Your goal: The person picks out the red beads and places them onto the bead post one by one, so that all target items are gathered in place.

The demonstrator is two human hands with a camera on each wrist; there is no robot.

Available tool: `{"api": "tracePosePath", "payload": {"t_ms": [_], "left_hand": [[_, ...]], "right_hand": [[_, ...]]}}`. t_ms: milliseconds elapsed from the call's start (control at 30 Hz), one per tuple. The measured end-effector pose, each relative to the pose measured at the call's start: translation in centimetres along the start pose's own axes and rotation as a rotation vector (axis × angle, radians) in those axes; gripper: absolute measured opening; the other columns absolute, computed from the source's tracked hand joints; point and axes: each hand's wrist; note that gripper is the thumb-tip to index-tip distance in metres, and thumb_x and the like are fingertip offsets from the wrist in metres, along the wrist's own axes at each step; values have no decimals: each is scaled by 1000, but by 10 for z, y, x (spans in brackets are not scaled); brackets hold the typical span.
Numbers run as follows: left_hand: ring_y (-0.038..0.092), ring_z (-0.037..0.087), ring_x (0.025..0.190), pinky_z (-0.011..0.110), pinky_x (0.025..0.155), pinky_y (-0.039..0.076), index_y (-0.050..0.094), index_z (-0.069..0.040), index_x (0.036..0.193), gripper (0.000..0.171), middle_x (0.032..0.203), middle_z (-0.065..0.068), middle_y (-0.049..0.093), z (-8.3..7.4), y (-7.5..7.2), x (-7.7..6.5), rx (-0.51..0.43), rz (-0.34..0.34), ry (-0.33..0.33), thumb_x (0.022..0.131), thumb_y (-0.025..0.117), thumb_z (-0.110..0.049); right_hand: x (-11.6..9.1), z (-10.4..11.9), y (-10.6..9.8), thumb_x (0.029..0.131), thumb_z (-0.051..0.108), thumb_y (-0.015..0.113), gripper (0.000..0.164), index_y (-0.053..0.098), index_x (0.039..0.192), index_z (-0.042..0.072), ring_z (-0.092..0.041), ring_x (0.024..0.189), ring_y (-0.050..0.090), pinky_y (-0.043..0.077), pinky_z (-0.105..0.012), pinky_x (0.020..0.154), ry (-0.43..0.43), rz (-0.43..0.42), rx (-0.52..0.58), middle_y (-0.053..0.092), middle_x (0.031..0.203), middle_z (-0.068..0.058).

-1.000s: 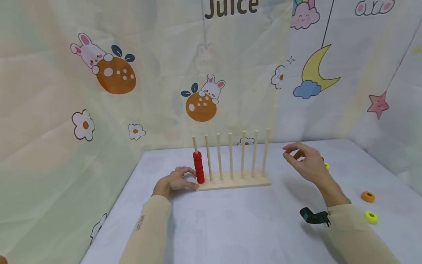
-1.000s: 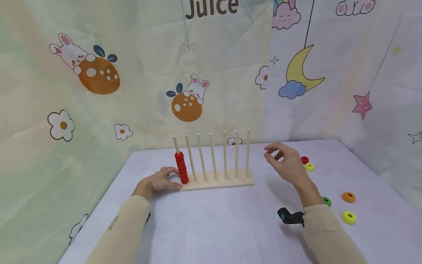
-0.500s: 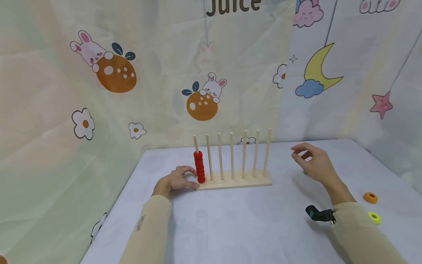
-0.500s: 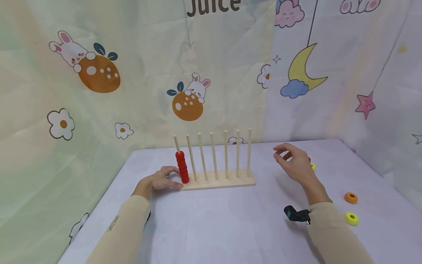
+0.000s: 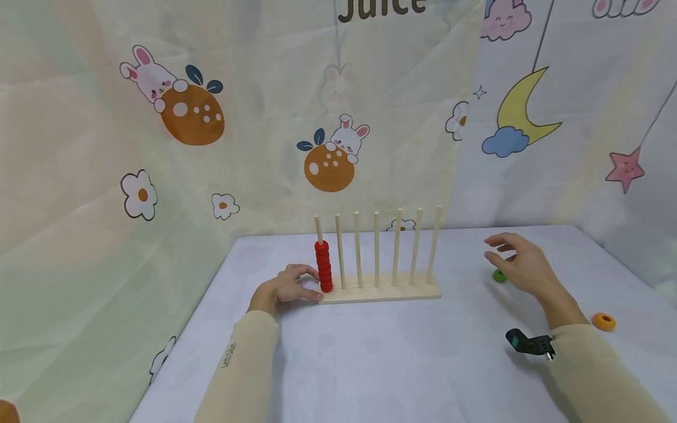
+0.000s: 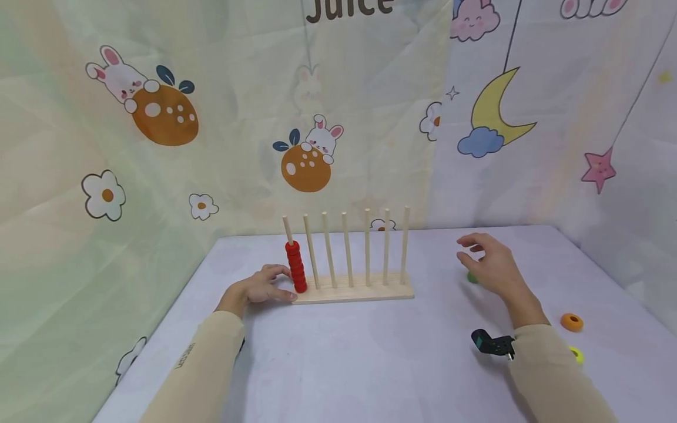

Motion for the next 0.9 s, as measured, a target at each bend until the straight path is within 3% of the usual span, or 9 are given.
{"api": "tracePosePath", "payload": {"t_ms": [233,333,500,767,900], "left_hand": [[26,39,147,68,112,32,66,-36,114,46,162,8,31,5,0,5,14,10,-10,75,87,-44],[25,36,147,66,113,32,66,-39,112,45,162,5,30,8,-1,10,16,2,-30,74,88,-45],[26,35,146,65,112,34,66,-40,111,43,161,4,32,7,-1,9,-4,-18,-38,74,89,-41],[28,39,144,65,109,37,67,-37,114,43,161,7,32,-1,-1,-4,-3,-15,6,77,88,-42],[27,38,144,65,110,36,67,-37,113,41,161,7,32,2,-1,-3,-8,-24,-5,78,87,-41]], "right_hand": [[3,-14,-2,102,24,64,45,55,140,2,-51,118,50,46,-60,89,83,65,-61,47,144,-31],[5,-21,-2,102,24,64,52,50,145,0,-57,131,40,37,-74,100,92,99,-77,39,149,-36],[11,-29,-5,101,23,63,56,44,148,-2,-62,136,31,29,-78,104,129,156,-91,34,149,-40],[9,-46,-11,101,33,57,63,35,150,-2,-72,139,6,20,-89,97,307,313,-186,27,146,-50],[10,-52,-10,103,34,52,65,31,150,-6,-73,139,-1,17,-89,100,308,356,-158,11,153,-49]]}}
Point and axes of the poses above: each hand's wrist, its own x-axis towards the middle knuckle, its own y-axis out of the palm, z = x × y
